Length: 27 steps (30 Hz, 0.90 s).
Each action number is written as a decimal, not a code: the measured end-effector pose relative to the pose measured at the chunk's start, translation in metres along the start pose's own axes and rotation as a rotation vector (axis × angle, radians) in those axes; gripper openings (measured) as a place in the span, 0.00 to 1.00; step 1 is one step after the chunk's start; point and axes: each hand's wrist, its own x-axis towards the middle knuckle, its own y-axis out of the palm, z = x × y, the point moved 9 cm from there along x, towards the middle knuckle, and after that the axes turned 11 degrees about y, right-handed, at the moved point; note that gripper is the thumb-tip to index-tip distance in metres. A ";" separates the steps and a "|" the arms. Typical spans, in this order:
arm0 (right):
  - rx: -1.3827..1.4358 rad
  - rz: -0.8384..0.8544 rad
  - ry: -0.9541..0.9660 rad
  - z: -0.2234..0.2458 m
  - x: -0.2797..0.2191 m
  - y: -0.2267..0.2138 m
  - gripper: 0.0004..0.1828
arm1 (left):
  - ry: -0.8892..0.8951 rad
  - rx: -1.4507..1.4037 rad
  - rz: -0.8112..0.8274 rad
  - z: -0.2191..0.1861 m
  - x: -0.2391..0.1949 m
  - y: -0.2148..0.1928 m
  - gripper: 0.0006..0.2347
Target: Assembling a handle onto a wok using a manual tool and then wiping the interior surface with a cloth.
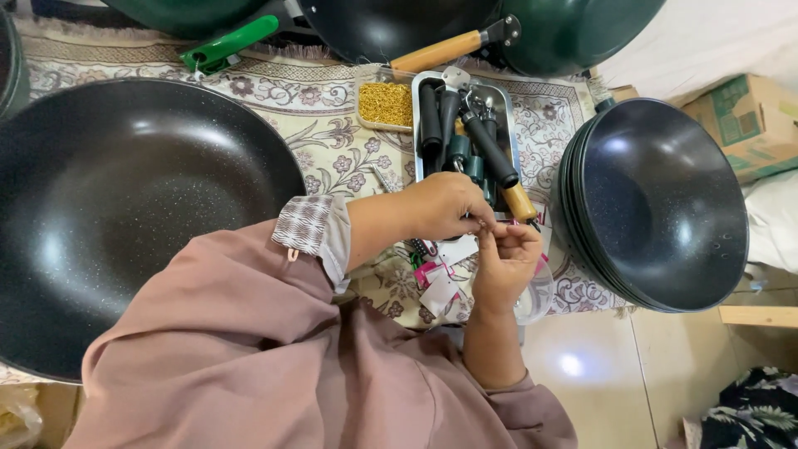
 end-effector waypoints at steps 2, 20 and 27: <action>0.046 0.010 0.011 -0.005 0.002 0.000 0.22 | 0.009 0.015 -0.005 -0.003 0.000 -0.001 0.04; -0.054 0.081 -0.156 0.031 -0.019 0.031 0.07 | -0.095 -0.123 0.019 0.014 -0.004 0.000 0.03; -0.068 0.037 -0.141 0.027 -0.020 0.031 0.06 | -0.100 -0.154 0.015 0.016 -0.005 0.002 0.03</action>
